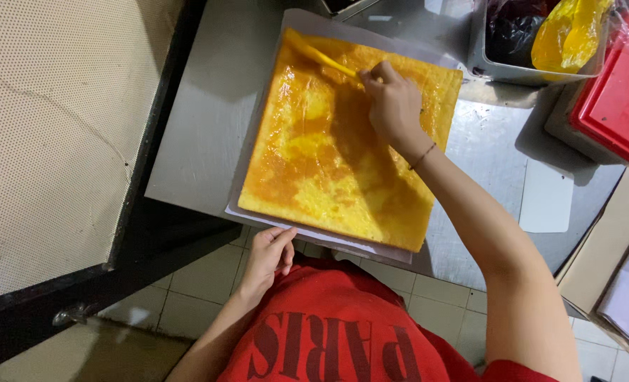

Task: The person prepares a sheet cake for rolling by using a scraper to loosen the edges, flipping it onto a piece of paper, removing the baking parchment, applying a yellow filling with a piping bag, spreading the filling with a spatula, and then rolling the cake with the paper.

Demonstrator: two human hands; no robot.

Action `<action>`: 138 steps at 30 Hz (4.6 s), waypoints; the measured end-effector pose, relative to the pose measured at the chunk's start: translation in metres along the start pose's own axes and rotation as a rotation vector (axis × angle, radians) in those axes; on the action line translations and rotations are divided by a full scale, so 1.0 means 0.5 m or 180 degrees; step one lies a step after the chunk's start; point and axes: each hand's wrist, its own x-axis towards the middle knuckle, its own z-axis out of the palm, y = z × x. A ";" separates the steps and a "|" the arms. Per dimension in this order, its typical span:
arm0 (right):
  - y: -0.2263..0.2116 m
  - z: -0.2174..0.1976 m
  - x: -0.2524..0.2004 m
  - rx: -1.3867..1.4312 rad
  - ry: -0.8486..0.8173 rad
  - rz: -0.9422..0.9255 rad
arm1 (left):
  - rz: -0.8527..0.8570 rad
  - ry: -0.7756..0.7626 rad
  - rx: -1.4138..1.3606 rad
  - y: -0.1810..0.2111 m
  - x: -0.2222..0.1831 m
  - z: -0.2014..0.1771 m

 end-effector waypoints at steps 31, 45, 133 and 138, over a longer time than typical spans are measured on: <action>-0.072 -0.198 -0.281 0.0270 -0.0865 0.0247 | 0.0086 -0.0015 -0.0136 -0.074 0.043 -0.020; -0.164 -0.216 -0.296 0.0454 -0.0672 -0.0079 | 0.0225 0.0001 -0.0252 -0.055 0.029 -0.005; 0.398 -0.247 -0.121 -0.1896 0.0472 -0.0244 | -0.0048 -0.0107 0.0267 0.028 -0.012 0.035; 0.131 -0.112 -0.379 -0.0434 -0.0827 0.1230 | -0.0249 -0.0027 0.0224 0.031 -0.011 0.037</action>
